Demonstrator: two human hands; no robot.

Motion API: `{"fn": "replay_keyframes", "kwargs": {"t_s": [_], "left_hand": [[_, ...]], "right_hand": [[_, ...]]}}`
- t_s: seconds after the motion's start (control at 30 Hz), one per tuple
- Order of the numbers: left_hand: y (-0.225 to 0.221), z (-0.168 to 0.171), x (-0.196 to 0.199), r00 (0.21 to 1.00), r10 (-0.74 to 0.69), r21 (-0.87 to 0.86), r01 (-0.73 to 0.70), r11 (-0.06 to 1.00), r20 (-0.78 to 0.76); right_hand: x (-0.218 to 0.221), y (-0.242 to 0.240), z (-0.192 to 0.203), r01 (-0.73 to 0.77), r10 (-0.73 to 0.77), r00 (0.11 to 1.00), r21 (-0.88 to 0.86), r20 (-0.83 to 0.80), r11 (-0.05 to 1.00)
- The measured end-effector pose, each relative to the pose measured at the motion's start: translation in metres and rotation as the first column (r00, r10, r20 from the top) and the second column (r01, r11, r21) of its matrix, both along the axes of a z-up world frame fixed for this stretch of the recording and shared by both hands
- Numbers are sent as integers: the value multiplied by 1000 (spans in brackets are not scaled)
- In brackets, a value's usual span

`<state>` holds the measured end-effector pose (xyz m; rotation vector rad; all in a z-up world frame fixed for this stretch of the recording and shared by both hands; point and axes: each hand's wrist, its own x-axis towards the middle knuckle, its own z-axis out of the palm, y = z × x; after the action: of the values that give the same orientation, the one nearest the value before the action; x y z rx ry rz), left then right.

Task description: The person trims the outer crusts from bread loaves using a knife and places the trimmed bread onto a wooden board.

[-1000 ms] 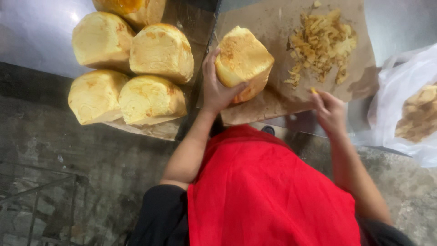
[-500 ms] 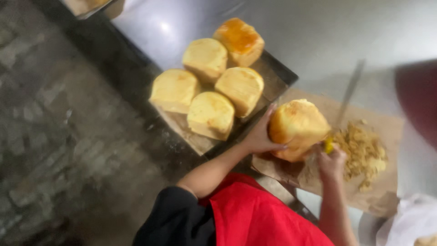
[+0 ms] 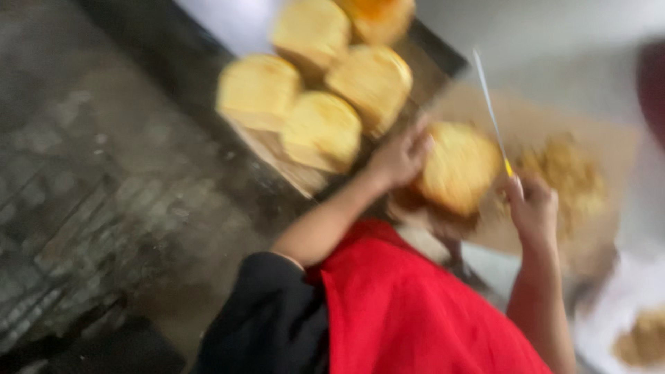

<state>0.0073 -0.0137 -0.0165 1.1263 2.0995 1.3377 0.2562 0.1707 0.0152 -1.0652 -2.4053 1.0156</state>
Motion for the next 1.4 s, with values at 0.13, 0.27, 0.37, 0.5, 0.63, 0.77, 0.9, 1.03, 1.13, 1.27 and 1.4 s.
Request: {"fn": "replay_keyframes", "kwargs": {"t_s": [0.13,0.27,0.37,0.5,0.63,0.77,0.9,1.03,1.13,1.27,1.4], "left_hand": [[13,-6,-14,984,-105,239,69,969,141],[15,1,-16,953,-115,309,24,951,281],[16,-3,-15,953,-148,371,42,928,263],[21,-6,-16,887,-217,448,12,894,408],[19,-3,-21,950,-182,384,73,920,255],[17,-2,-16,883,-262,408,90,909,390],[16,4,-21,903,-243,409,84,908,355],[17,4,-21,919,-243,379,115,918,309],[15,4,-17,907,-265,383,129,915,327],[14,10,-18,884,-279,389,123,913,376],[14,10,-20,910,-258,360,133,923,326]], "right_hand": [[23,-20,28,31,-22,995,98,-95,995],[17,-44,70,8,-21,999,241,49,970],[6,-47,72,-72,54,997,405,56,911],[24,-41,65,-98,35,990,477,140,873],[57,-34,59,-29,-71,967,383,244,923],[34,-29,34,-71,39,996,443,80,894],[32,-30,31,-62,39,997,383,66,922],[68,-28,39,6,-64,977,279,201,960],[52,-27,30,-18,-21,991,287,129,958],[36,-15,15,-35,39,999,255,-11,966],[101,-8,1,34,-49,992,131,119,991]]}}
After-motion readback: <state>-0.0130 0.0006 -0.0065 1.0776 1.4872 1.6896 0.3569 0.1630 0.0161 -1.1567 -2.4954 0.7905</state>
